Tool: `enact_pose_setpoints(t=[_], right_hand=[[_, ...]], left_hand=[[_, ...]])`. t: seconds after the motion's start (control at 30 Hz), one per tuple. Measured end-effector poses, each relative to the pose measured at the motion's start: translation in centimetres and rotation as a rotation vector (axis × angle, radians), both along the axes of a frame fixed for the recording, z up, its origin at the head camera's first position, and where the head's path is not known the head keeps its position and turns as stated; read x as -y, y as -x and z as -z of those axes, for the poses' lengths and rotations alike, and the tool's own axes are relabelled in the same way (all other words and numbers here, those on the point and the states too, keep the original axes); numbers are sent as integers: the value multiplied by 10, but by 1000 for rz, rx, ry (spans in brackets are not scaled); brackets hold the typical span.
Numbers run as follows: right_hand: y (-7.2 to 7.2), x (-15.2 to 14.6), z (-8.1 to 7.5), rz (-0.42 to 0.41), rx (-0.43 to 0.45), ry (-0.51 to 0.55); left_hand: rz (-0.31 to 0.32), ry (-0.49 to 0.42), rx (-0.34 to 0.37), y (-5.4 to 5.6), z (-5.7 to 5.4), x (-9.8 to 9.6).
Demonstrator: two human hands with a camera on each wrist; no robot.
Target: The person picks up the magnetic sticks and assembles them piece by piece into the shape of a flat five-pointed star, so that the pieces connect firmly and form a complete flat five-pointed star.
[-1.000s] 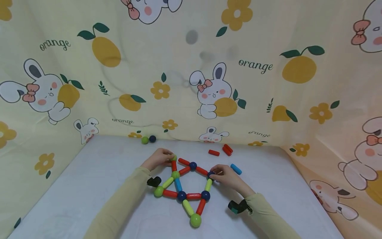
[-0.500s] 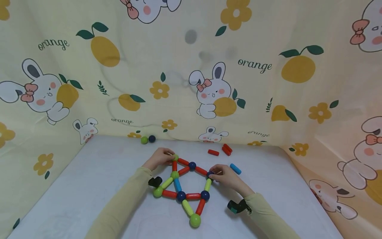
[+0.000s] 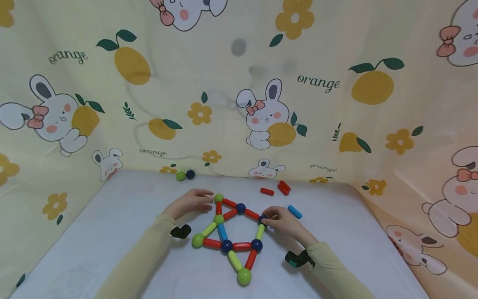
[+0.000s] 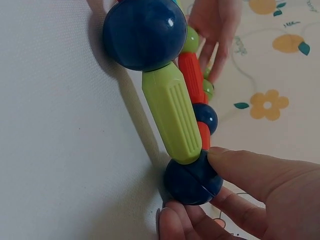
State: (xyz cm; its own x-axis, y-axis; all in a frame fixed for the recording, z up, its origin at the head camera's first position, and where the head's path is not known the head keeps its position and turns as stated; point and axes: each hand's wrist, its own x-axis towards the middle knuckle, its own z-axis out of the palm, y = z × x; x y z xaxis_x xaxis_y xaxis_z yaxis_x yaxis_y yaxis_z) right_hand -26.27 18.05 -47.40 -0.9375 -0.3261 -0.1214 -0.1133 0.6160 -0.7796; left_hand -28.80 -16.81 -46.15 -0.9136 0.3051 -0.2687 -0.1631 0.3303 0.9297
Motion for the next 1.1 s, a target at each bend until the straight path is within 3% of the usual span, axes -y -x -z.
enact_pose_setpoints(t=[0.2,0.37,0.57,0.8,0.97,1.1], right_hand=[[0,0,-1,-18,1,3],[2,-3,0,-53,4,-1],[3,-3,-1,-51,11,5],[-4,-1,-5,-65,8,15],[-12,3,-6,-88,24,35],[-13,4,-7,-135,41,50]], left_hand=[[88,61,28,-34,-1,22],[167,98,6,-69,0,29],[152,129,-88,-90,3,24],[66,212,-185,-85,5,27],[-27,213,-168,-68,7,36],[-63,185,-144,-50,11,42]])
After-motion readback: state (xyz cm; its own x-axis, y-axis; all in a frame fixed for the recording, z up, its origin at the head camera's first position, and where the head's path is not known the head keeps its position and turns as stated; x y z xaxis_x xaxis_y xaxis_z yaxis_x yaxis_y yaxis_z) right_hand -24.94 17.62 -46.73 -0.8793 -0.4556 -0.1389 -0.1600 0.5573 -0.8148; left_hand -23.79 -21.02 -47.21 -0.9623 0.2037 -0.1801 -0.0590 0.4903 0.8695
